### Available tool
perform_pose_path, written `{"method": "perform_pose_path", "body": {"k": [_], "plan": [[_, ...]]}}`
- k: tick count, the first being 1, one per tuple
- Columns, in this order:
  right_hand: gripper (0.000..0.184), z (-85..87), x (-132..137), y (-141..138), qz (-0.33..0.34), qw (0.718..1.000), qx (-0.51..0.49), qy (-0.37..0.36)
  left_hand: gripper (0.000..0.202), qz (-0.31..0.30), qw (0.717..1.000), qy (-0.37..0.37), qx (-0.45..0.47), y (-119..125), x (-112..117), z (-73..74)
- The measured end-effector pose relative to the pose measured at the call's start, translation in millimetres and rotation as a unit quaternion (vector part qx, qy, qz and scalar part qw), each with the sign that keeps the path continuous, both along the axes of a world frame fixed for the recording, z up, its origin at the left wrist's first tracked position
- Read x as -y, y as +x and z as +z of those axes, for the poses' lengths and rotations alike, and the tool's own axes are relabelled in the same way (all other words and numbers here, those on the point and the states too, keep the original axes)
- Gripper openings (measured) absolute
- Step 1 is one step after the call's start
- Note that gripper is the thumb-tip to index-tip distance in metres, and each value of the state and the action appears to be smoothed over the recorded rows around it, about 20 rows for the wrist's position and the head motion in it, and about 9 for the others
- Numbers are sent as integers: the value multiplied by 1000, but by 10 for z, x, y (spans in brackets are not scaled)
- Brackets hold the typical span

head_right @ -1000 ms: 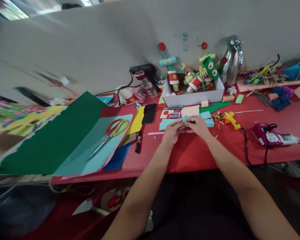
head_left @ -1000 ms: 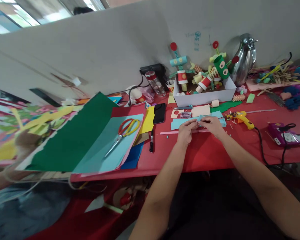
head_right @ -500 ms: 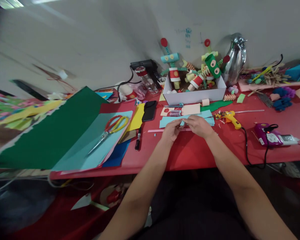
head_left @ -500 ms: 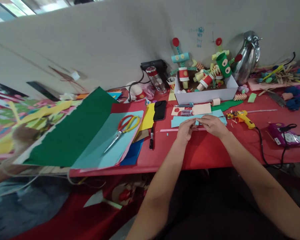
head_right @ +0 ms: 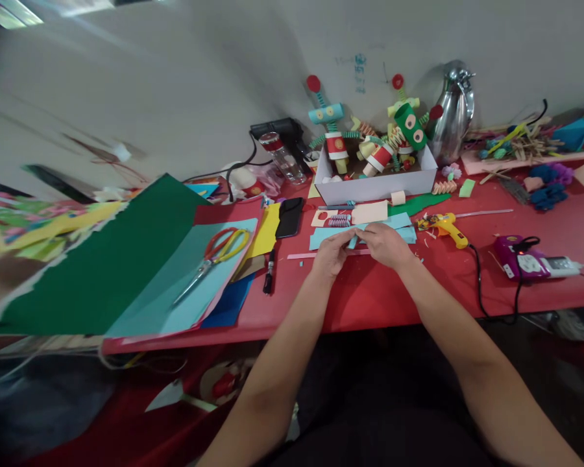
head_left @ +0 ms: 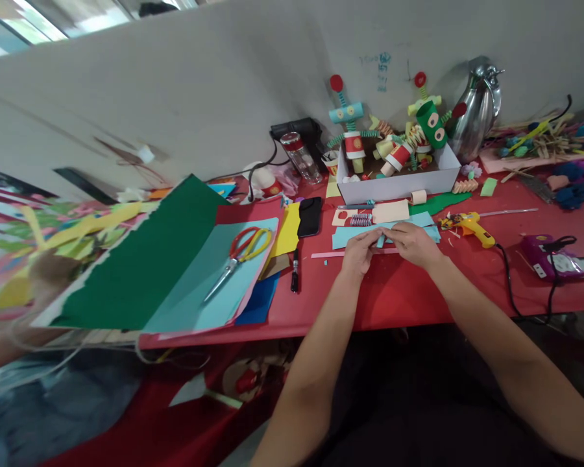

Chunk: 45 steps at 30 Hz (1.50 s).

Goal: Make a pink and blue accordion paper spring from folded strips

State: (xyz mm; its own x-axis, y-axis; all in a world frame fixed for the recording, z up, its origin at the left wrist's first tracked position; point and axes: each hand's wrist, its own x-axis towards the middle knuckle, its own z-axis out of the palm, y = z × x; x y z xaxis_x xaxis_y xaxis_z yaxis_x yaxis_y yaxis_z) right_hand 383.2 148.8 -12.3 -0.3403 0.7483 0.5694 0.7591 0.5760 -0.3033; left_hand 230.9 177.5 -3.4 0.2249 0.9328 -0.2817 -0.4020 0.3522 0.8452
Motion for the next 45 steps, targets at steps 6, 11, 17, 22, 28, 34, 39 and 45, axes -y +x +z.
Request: {"method": "perform_pose_path", "body": {"k": [6, 11, 17, 22, 28, 34, 39, 45], "plan": [[21, 46, -5, -66, -37, 964, -232, -121, 16, 23, 1000, 17, 5, 20, -21, -58], [25, 59, 1, -104, -57, 895, -390, -210, 23, 19, 998, 55, 3, 42, 7, -66], [24, 95, 11, -107, -43, 846, -473, -243, 29, 23, 995, 100, 2, 20, 50, -6], [33, 165, 15, -112, -32, 773, -557, -303, 29, 7, 997, 68, 18, 13, 40, -5], [46, 202, 31, -188, -21, 704, -623, -340, 28, 30, 996, 76, 37, 43, 24, -46], [44, 166, 46, -225, 1, 701, -616, -359, 28, 38, 995, 79, 47, 52, 27, -40], [49, 59, 17, -247, -1, 644, -663, -383, 28, 46, 996, 59, 50, 69, 21, -54], [46, -19, 0, -294, -9, 641, -673, -368, 28, 49, 997, 41, 51, 75, -8, -101]]}}
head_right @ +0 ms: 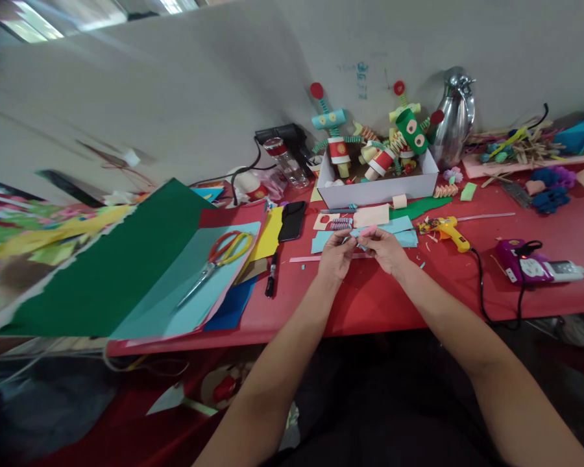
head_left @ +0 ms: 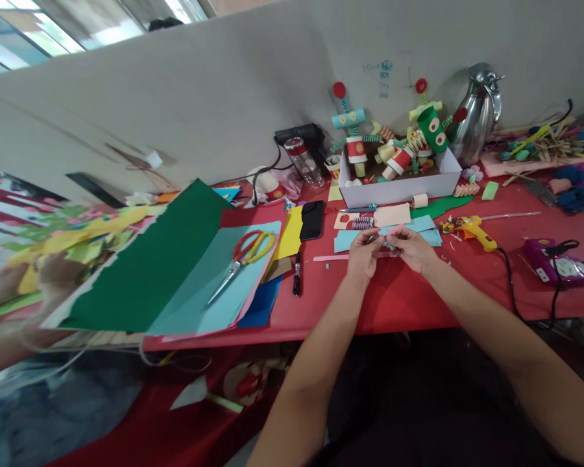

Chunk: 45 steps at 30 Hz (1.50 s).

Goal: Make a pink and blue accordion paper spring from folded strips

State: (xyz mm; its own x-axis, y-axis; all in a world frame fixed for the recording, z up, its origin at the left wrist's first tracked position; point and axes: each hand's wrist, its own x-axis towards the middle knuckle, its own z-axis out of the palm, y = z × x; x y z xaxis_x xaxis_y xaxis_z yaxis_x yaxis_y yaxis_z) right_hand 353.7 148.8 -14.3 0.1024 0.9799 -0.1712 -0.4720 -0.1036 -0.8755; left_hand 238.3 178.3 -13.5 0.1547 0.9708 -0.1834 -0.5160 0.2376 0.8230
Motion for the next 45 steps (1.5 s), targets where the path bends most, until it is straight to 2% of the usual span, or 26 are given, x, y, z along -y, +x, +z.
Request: {"method": "perform_pose_path", "body": {"k": [4, 7, 12, 18, 25, 30, 35, 41, 45], "plan": [[44, 11, -1, 13, -11, 999, 40, 11, 28, 7, 1000, -7, 0, 3, -19, -22], [39, 41, -13, 39, -29, 994, 98, 45, 30, 1, 1000, -7, 12, 4, -11, -11], [32, 113, -15, 79, -50, 974, 185, 118, 30, 1, 1000, 7, 15, -4, 23, 25], [29, 107, 0, 84, -78, 948, 275, 141, 29, 7, 1000, 17, 9, 0, 44, 50], [31, 117, 22, 35, -92, 963, 231, 108, 24, 6, 1000, 10, 19, 18, 49, 48], [30, 158, 24, 75, -84, 962, 239, 107, 28, -23, 1000, 2, 13, -12, 36, 55], [31, 129, -18, 153, -52, 976, 196, 77, 31, -54, 998, 0, -19, -27, 23, 47], [28, 101, -22, 171, -15, 968, 238, 83, 32, -48, 999, -14, -22, -31, 8, 67], [24, 86, -16, 160, -17, 959, 271, 81, 28, -35, 999, -27, -24, -31, 4, 78]]}}
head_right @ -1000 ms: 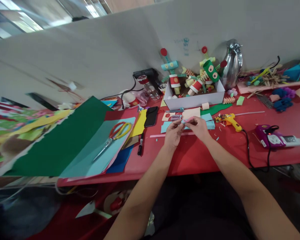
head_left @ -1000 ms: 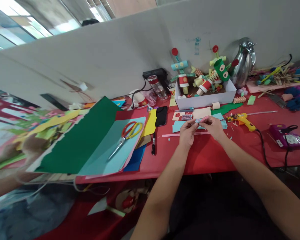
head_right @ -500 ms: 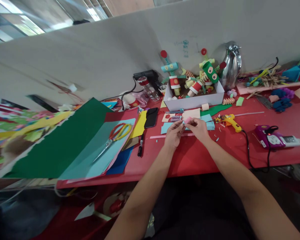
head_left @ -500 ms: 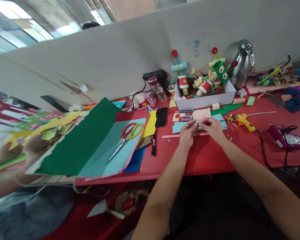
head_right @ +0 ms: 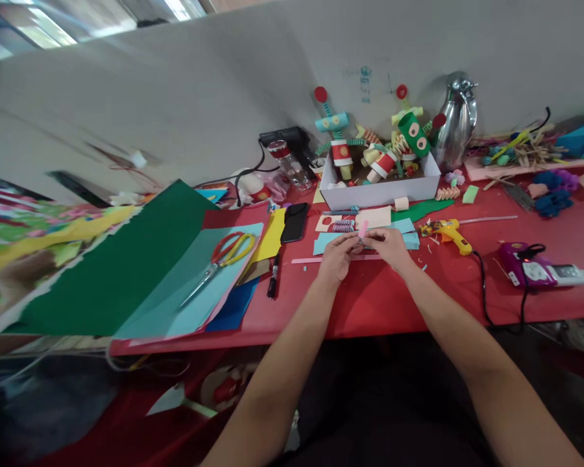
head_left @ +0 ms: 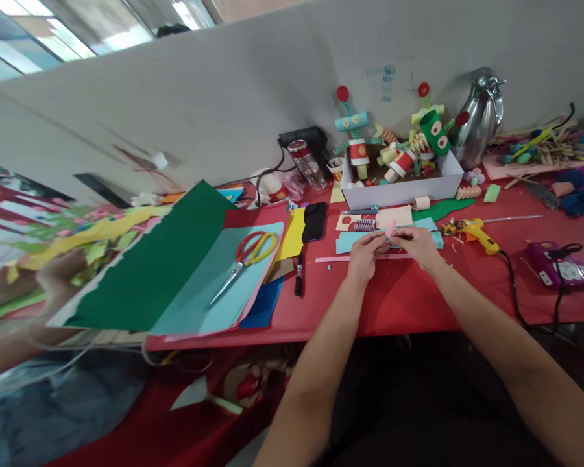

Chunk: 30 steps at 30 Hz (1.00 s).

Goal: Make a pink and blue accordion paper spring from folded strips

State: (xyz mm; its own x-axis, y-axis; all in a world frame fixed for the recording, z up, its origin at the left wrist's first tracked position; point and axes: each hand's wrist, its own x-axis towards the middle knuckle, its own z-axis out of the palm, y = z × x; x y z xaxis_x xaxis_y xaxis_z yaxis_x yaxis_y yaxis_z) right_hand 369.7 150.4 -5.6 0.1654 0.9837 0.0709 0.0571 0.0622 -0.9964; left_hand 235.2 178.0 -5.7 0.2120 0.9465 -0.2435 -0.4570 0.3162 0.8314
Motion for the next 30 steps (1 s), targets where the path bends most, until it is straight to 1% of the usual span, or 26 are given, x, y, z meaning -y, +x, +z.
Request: {"method": "perform_pose_path", "body": {"k": [9, 12, 15, 19, 24, 27, 30], "plan": [[16, -30, -23, 19, 19, 996, 67, 60, 24, 5, 1000, -23, 2, 0, -33, -47], [15, -55, -49, 24, 23, 994, 80, 76, 22, 7, 999, -37, 11, 0, -34, -30], [18, -79, -66, 20, 23, 994, 70, 86, 20, 3, 999, -45, 20, -1, -29, 2], [20, -101, -74, 18, 36, 994, 50, 85, 19, 8, 999, -47, 19, 1, -25, 21], [21, -116, -67, 29, 45, 996, 33, 70, 17, 5, 999, -43, 11, -2, -25, 0], [18, -123, -55, 25, 55, 996, 38, 63, 17, 2, 999, -44, 9, -10, -28, -15], [15, -128, -49, 19, 56, 994, 57, 76, 17, 3, 999, -49, 2, -15, -28, -19]]}}
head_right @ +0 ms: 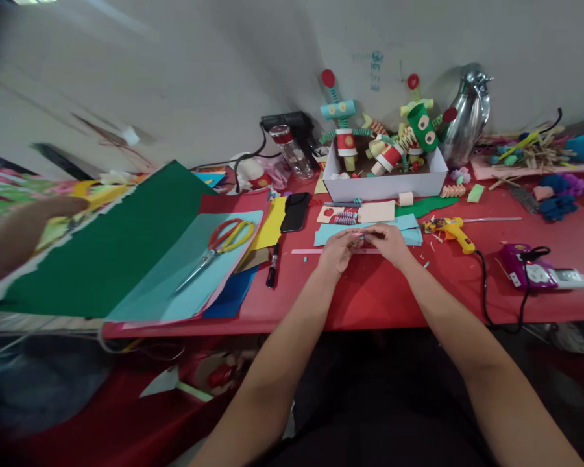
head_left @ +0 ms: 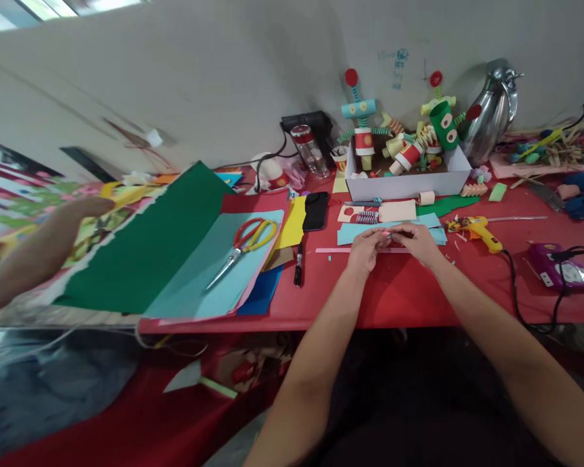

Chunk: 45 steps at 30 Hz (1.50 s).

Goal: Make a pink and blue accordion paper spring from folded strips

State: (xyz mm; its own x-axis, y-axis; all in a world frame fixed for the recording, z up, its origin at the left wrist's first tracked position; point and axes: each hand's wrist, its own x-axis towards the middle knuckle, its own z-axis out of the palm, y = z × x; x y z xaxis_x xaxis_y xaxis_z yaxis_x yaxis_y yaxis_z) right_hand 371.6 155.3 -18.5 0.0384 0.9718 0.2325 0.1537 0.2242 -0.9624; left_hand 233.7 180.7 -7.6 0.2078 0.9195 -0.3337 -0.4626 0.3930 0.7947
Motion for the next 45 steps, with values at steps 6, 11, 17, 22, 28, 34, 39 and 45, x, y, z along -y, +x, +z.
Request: {"method": "perform_pose_path", "body": {"k": [6, 11, 17, 22, 28, 34, 39, 45], "plan": [[17, 23, -8, 18, 8, 997, 55, 58, 14, -1, 1000, 3, 7, 3, 13, 38], [19, 57, -2, 36, 17, 993, 84, 77, 7, -16, 1000, 23, 10, -4, -4, 46], [21, 107, 34, 28, 0, 992, 107, 71, 3, -29, 999, 41, 14, -23, -23, 41], [21, 152, 39, 23, -6, 994, 98, 47, 11, -44, 997, 60, -2, -33, 0, 46], [20, 162, 59, -18, -18, 999, 0, -28, 20, -14, 998, 54, -32, -21, 30, 45], [27, 147, 45, -40, -77, 990, -98, -65, 22, -12, 992, 122, -17, 6, 82, 92], [34, 125, 35, -66, -74, 977, -172, -98, 20, -12, 991, 131, -7, 47, 110, 80], [36, 141, 85, -131, -71, 984, -145, -80, 18, 4, 994, 109, 8, 76, 115, 50]]}}
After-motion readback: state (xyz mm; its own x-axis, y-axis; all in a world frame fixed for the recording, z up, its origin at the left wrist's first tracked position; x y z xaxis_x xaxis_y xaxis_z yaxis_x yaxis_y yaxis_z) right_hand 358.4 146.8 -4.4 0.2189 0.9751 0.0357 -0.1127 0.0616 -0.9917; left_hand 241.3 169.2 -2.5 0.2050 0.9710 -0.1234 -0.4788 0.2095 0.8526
